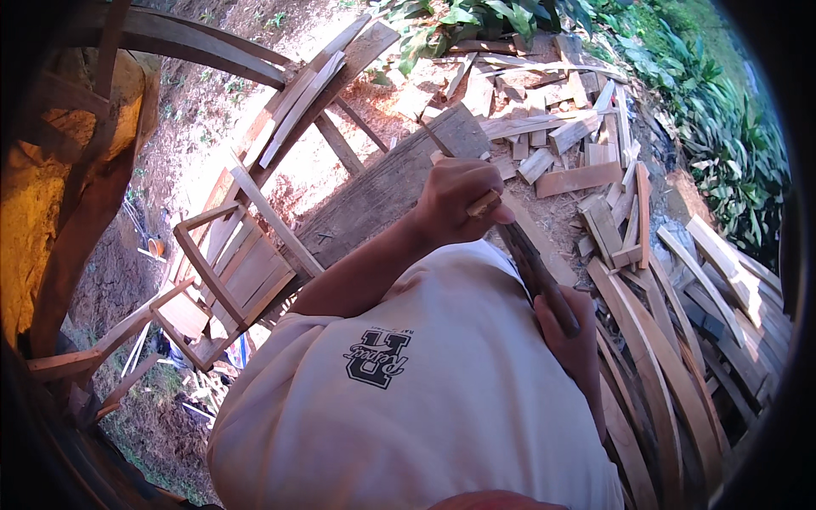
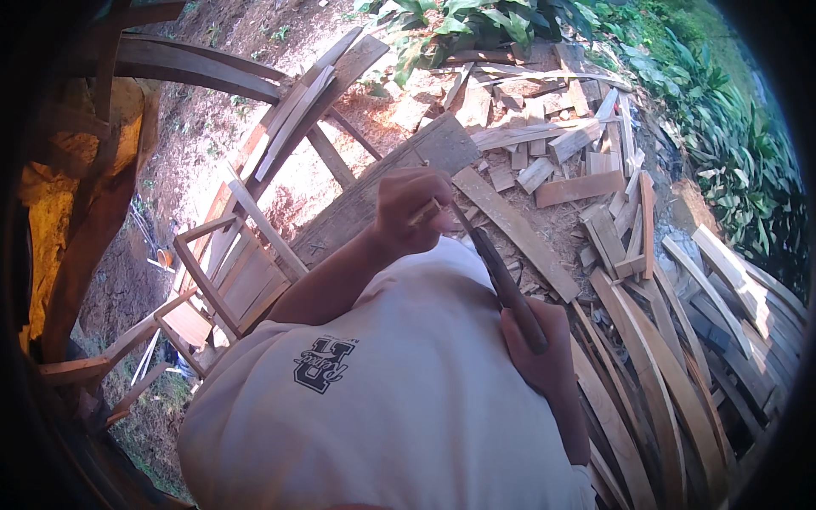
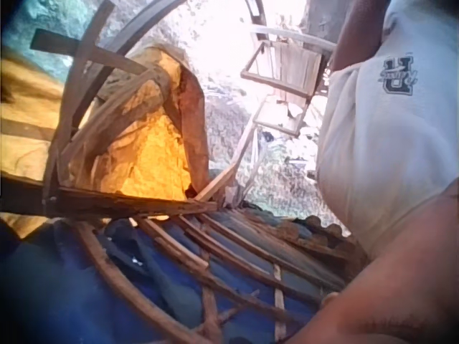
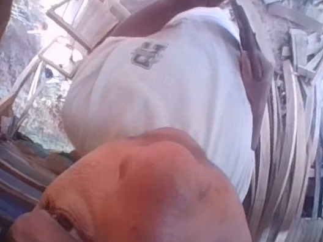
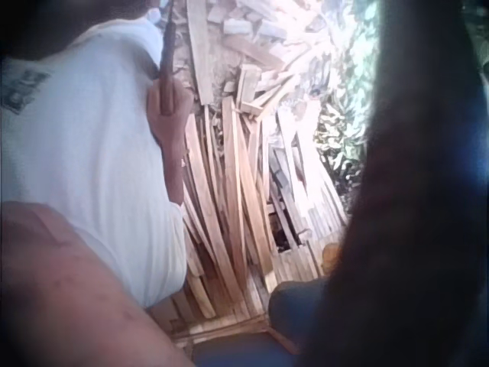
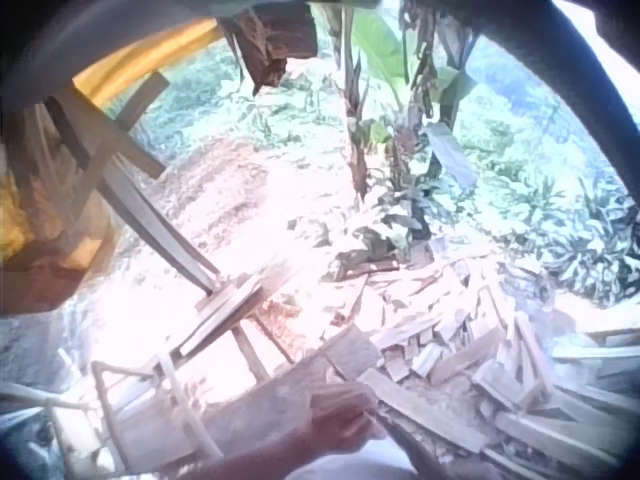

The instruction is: The person uses a large knife to split a piece of wood into smaller strips. They hold the wood vertically against a wooden beam and repeatedly strike it with the knife to separate thin planks, which fall to the ground.

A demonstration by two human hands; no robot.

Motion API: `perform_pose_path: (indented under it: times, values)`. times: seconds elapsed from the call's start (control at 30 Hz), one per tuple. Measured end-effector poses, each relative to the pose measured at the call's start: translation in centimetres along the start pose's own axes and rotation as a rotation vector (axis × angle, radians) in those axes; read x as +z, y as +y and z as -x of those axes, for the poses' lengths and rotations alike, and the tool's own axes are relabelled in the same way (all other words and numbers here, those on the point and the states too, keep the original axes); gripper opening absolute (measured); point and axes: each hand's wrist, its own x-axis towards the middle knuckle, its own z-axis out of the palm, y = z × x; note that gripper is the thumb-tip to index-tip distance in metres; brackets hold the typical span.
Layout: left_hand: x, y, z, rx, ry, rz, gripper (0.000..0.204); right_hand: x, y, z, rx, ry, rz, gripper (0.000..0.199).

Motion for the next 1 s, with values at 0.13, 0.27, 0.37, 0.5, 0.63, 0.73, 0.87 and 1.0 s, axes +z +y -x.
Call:
perform_pose_path:
  times: [0.13, 0.27, 0.37, 0.5, 0.63, 0.73, 0.87, 1.0]
  values:
    - [0.7, 1.3, 0.2, 0.021, -0.035, 0.122, 0.044, 0.1, -0.4, -0.3, 0.031, -0.019, 0.001, 0.017]
    - [3.3, 2.0, 2.0, 0.084, -0.115, 0.074, 0.046, 2.8, -0.2, -3.2, -0.077, -0.041, 0.017, 0.017]
    - [2.4, 1.4, 0.8, 0.068, -0.029, 0.084, 0.053, 2.5, -0.4, -4.2, -0.061, -0.019, -0.011, 0.019]
    - [1.6, 0.9, 0.5, 0.050, 0.004, 0.087, 0.052, 2.3, -0.4, -4.3, -0.040, -0.072, 0.028, 0.020]
    - [1.2, 1.7, 1.1, 0.027, -0.099, 0.174, 0.032, 1.8, -1.6, -5.0, 0.023, -0.185, 0.084, 0.017]
    - [1.0, 1.9, 1.3, 0.076, -0.165, 0.233, 0.030, 2.6, -2.1, -6.1, 0.019, -0.189, 0.073, 0.016]
    - [1.5, 2.0, 1.4, 0.076, -0.157, 0.228, 0.026, 2.9, -2.0, -7.6, -0.004, -0.197, 0.051, 0.016]
    - [2.0, 1.9, 1.3, 0.089, -0.095, 0.226, 0.031, 2.7, -1.9, -8.8, -0.013, -0.206, 0.052, 0.015]
